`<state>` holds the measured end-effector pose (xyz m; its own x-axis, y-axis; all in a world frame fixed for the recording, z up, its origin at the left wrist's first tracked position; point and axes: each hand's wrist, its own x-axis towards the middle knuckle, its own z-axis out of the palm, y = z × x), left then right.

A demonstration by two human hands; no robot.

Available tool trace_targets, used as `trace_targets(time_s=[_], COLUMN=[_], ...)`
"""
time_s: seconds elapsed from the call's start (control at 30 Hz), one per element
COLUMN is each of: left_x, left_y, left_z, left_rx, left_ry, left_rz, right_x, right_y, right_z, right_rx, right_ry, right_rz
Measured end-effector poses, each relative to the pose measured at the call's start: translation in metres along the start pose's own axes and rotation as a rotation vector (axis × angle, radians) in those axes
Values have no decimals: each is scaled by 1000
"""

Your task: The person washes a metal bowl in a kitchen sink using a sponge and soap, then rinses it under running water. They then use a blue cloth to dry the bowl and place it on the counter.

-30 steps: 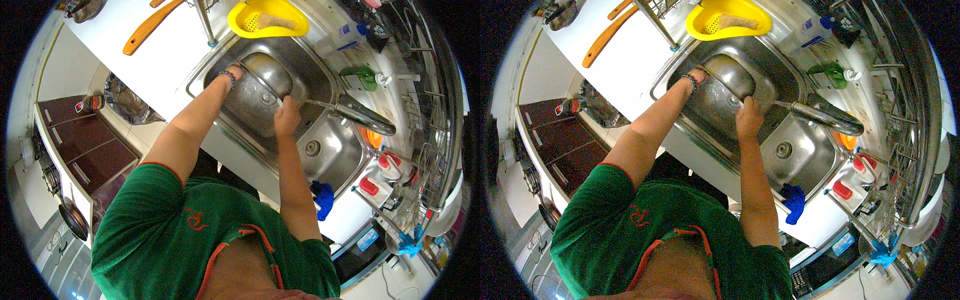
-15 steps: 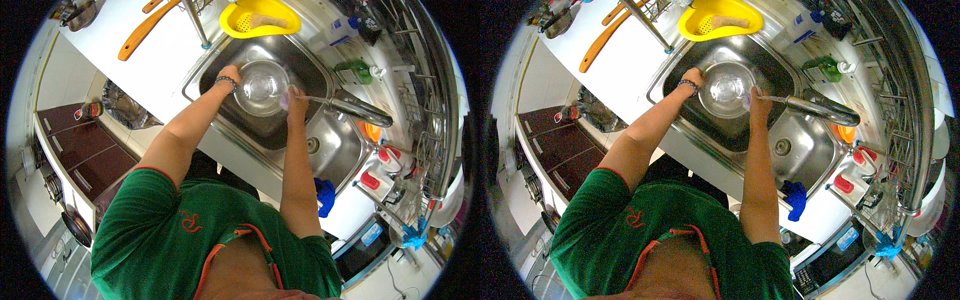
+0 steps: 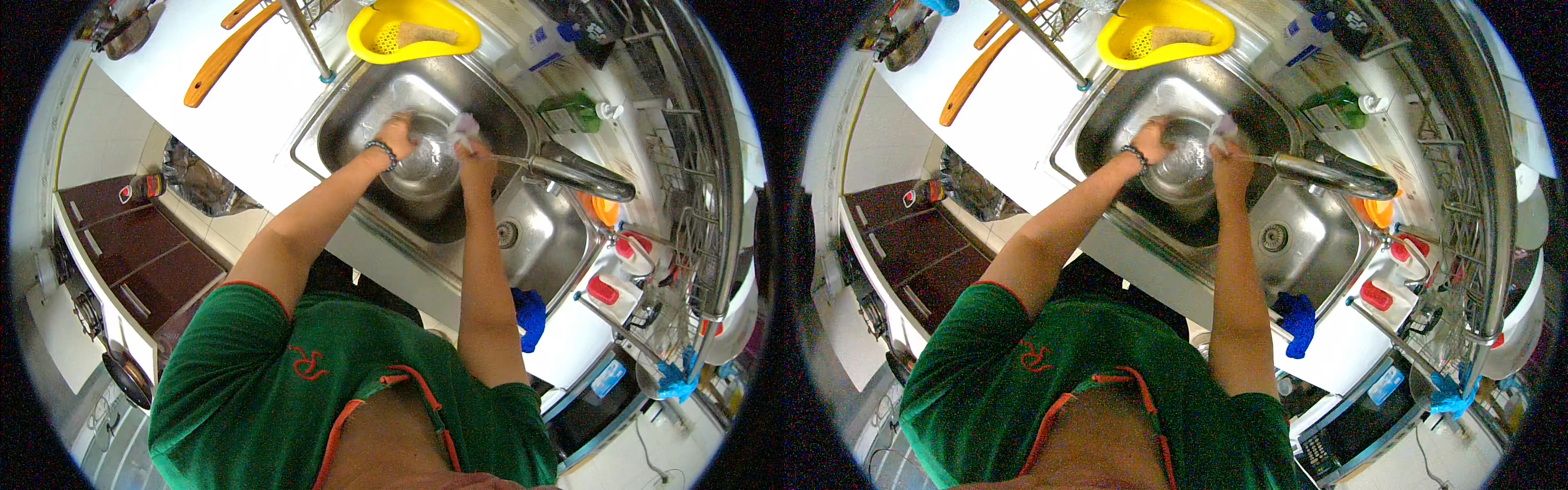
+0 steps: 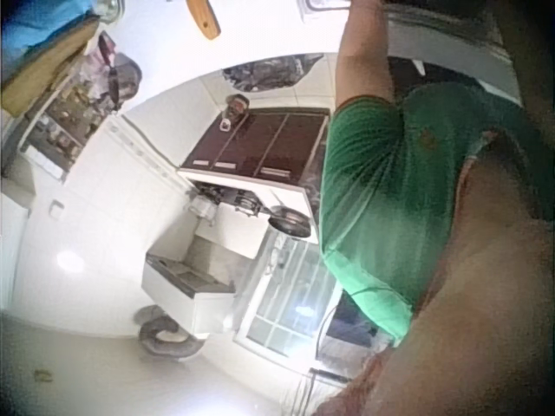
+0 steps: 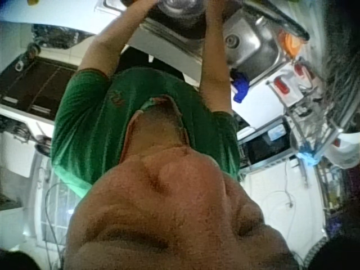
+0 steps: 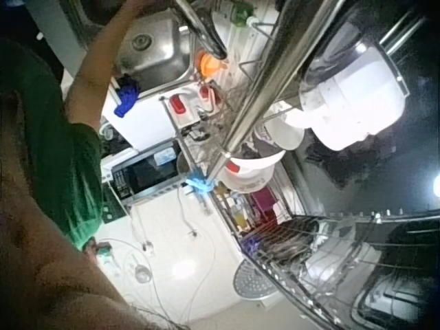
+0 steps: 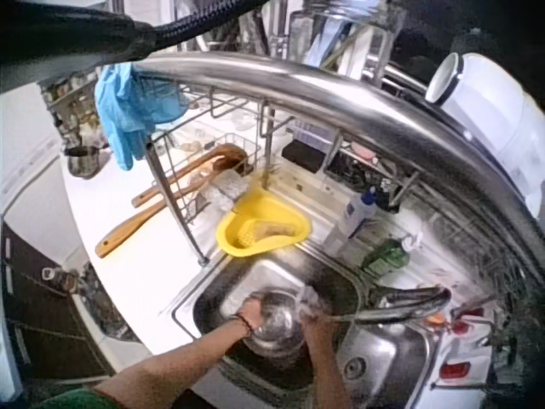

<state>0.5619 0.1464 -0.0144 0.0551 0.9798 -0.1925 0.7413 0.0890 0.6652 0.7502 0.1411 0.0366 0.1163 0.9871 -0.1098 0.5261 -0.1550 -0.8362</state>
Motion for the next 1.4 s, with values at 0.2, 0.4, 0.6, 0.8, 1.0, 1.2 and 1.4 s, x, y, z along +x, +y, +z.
trace_targets(time_s=[0.2,0.4,0.6,0.8,1.0,1.2,1.4], left_x=[-2,-6,10,23,3,4,-3], left_y=[69,78,96,120,140,140,136], left_z=[4,15,7,10,-17,-24,-40], left_rx=[-407,-341,-44,260,45,-90,-171], left_ry=[30,-274,-220,-367,-229,-82,-80], left_rz=[445,246,187,302,370,585,630], right_x=[-19,-26,-55,-81,-51,-36,-17], right_y=[-50,-43,-23,-30,-27,-23,-23], right_z=[-8,-16,-40,-84,-111,-115,-113], right_rx=[3,-14,-89,-79,-446,-546,-683], right_ry=[85,151,94,275,460,350,401], right_rz=[-144,-162,-26,-55,-478,-445,-541])
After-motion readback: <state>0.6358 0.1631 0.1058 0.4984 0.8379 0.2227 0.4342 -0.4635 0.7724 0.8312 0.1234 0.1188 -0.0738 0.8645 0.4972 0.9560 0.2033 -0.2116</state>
